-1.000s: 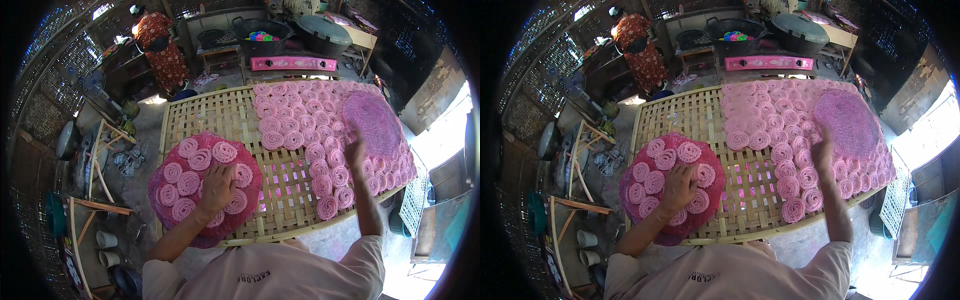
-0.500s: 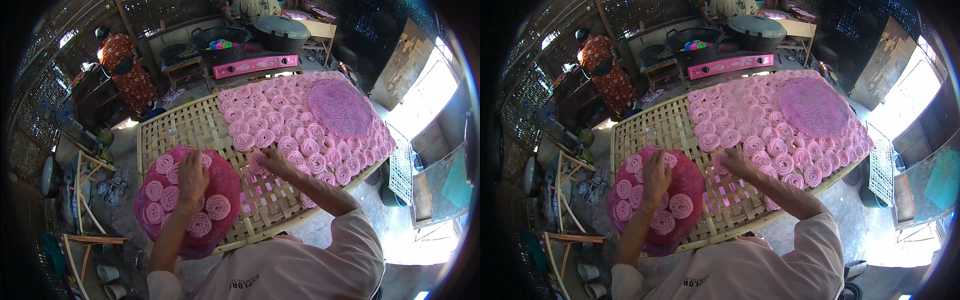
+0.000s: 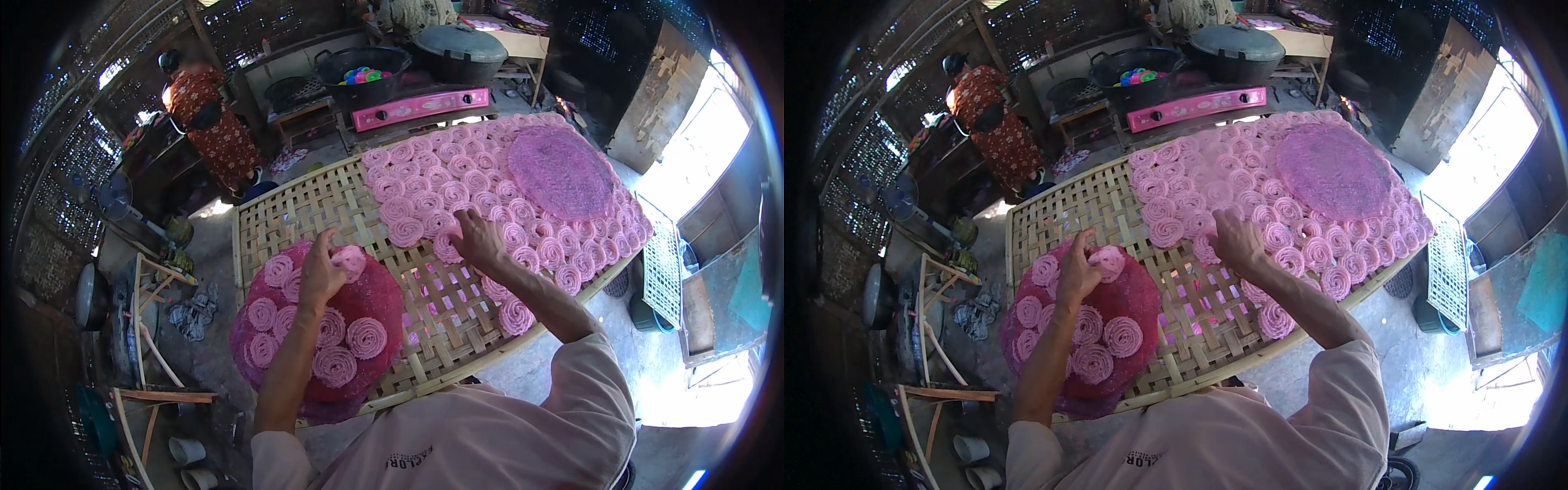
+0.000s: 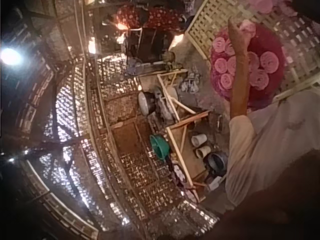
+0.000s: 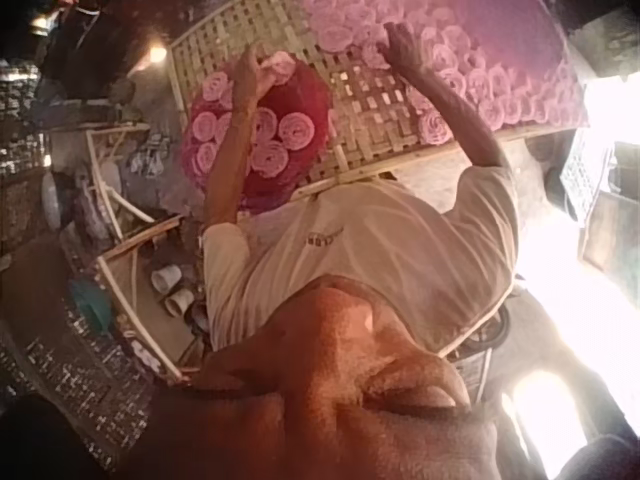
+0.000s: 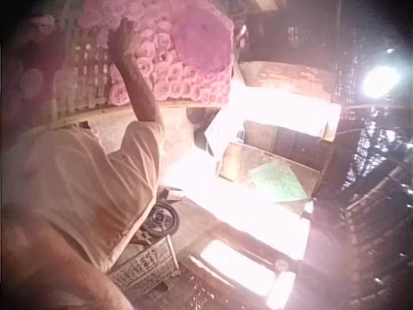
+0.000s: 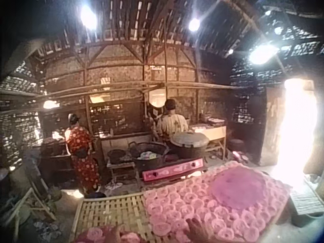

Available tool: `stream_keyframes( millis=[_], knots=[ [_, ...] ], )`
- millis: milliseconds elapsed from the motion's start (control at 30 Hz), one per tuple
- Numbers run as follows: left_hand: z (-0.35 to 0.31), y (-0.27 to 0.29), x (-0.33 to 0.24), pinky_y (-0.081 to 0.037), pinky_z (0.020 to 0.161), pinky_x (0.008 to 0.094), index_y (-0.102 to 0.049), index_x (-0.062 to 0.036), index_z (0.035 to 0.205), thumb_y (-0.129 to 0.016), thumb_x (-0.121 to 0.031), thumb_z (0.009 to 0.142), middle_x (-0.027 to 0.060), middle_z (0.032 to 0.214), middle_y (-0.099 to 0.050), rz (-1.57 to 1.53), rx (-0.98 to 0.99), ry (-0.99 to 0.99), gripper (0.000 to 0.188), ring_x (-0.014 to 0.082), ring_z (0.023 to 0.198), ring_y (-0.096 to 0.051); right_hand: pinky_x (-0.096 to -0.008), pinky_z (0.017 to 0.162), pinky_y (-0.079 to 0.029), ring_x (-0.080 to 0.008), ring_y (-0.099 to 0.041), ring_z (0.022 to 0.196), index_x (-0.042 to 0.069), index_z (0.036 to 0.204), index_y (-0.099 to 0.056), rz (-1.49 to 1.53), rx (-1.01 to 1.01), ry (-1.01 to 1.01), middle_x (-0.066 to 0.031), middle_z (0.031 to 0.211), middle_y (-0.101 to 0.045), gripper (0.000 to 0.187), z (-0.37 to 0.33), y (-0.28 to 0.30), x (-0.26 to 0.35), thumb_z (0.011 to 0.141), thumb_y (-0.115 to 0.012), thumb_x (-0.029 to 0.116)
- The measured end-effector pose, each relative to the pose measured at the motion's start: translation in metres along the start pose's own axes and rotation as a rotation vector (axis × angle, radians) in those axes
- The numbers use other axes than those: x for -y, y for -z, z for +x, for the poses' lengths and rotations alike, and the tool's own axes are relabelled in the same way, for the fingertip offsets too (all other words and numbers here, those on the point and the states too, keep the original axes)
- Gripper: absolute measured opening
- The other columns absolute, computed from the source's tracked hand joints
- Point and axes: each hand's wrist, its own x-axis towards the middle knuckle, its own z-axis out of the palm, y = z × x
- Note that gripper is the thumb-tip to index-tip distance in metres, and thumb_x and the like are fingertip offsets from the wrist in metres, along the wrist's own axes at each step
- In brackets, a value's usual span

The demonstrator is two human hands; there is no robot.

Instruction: The person arranges pink rolled items on a large purple circular base, placing them in a tight spiral pattern. They then carry the completed base to an outdoor cooking area and place it into a steamer.

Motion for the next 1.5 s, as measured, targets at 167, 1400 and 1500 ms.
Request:
stream_keyframes(
  millis=[167,1400,1500],
  knots=[
    [-0.021,-0.038,-0.043,-0.051,0.087,0.0386,-0.043,-0.0034,0.135,-0.069,-0.003,0.075,0.0177,0.101,-0.062,-0.4,0.075,-0.055,0.066,0.0319,0.093,-0.063,-0.039,0.057,-0.054,-0.0278,-0.068,0.072,-0.002,0.106,-0.061,0.733,0.28,-0.258,-0.0176,0.091,-0.067,0.044,-0.02,0.014,0.056,0.087,-0.065,0.037],
    [-0.103,0.048,0.021,-0.042,0.1,0.0438,-0.059,0.0002,0.122,-0.059,-0.002,0.08,0.0179,0.122,-0.06,0.494,0.109,-0.368,0.043,0.035,0.113,-0.056,-0.0443,0.082,-0.051,-0.0369,-0.064,0.099,0.002,0.109,-0.062,0.617,0.14,-0.277,-0.021,0.101,-0.067,0.03,-0.068,0.017,0.033,0.081,-0.06,0.015],
    [-0.103,0.049,0.025,-0.044,0.094,0.0446,-0.058,-0.0013,0.122,-0.061,0.0,0.076,0.0175,0.111,-0.063,0.462,0.159,-0.355,0.046,0.0353,0.105,-0.058,-0.0492,0.079,-0.05,-0.0396,-0.063,0.091,0.004,0.105,-0.062,0.328,0.023,-0.136,-0.0191,0.096,-0.068,0.026,-0.062,0.007,0.016,0.082,-0.06,0.014]
  ],
)
